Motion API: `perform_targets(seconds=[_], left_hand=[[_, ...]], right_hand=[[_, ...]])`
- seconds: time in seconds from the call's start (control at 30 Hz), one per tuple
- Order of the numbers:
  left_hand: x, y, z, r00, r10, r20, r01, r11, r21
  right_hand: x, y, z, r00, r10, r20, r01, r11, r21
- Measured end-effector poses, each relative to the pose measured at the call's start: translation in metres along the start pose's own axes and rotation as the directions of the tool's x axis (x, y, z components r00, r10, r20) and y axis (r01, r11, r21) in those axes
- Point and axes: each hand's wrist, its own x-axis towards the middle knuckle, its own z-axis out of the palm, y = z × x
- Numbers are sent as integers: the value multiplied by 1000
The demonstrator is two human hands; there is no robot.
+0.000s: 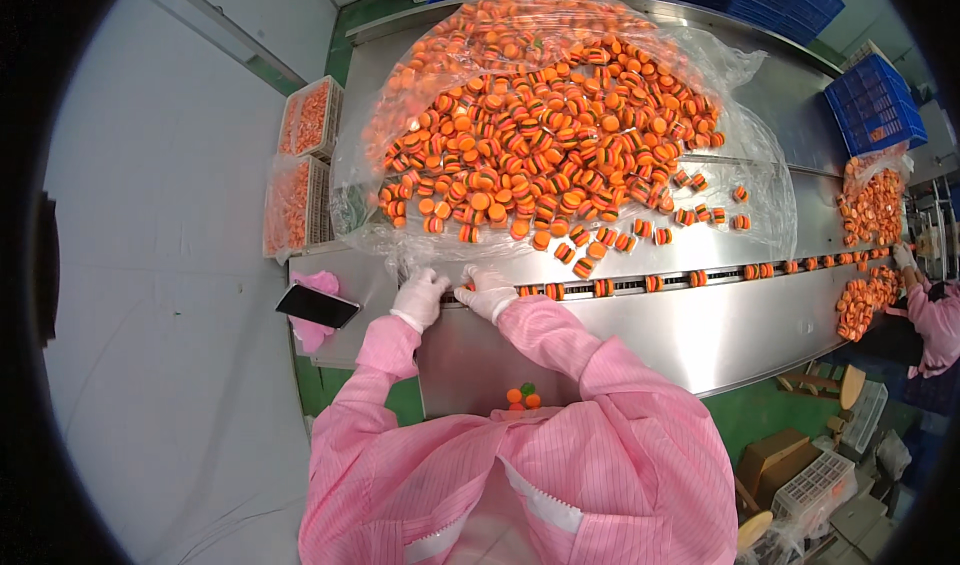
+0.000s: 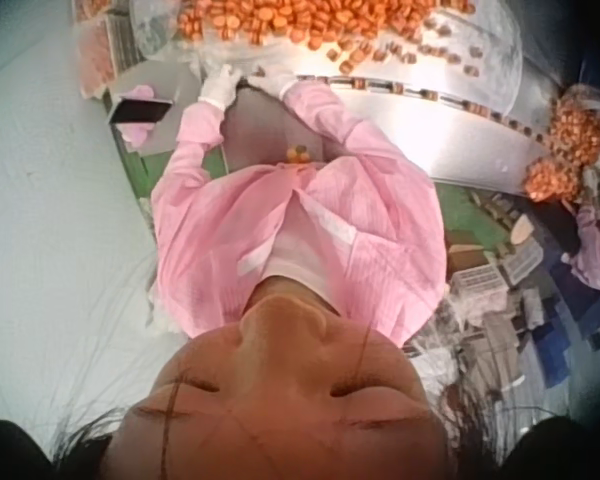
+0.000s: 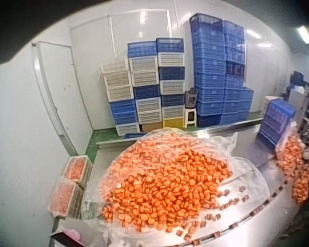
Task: The person assembles small, round, orange and green candies by hand. They pick up two pieces, one of each color, and press them together to form a single unit. The assembled candies are then placed onto a moving conveyor belt.
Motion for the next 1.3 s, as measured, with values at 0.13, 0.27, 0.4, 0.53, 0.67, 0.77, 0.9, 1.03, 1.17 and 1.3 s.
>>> perform_targets(seconds=[0.13, 0.27, 0.4, 0.53, 0.67, 0.77, 0.9, 1.03, 1.17, 1.3], left_hand=[[14, -30, -8, 954, -283, -97, 283, 959, -19], [34, -43, -10, 936, -341, -82, 334, 938, -88], [36, -45, -19, 958, -279, -73, 260, 945, -200], [9, -27, -2, 971, -153, -185, 87, 943, -322], [-11, -9, 19, 985, -114, -133, 51, 913, -405], [-12, 20, 17, 945, -315, -91, 249, 869, -428], [-5, 43, 25, 929, -369, -19, 339, 873, -352], [-7, 45, 28, 907, -417, -56, 364, 845, -391], [-12, 26, 45, 909, -377, -180, 243, 828, -505], [-15, 21, 50, 837, -464, -291, 218, 770, -600]], right_hand=[[10, -11, 10, 999, 34, 37, -31, 997, -65], [20, -29, 37, 1000, -8, 19, 13, 958, -286], [49, -4, 67, 999, 10, 54, 10, 933, -359], [60, 14, 46, 964, -240, 114, 265, 898, -350], [27, 12, -16, 967, -246, -62, 230, 953, -196], [1, 37, -38, 965, -216, -148, 214, 976, -28], [-50, 56, -56, 971, -65, -232, 93, 989, 115], [-96, 89, -63, 920, 288, -266, -174, 909, 379], [-126, 125, -50, 882, 204, -424, -131, 972, 195], [-137, 126, -32, 882, -80, -464, 84, 996, -12]])
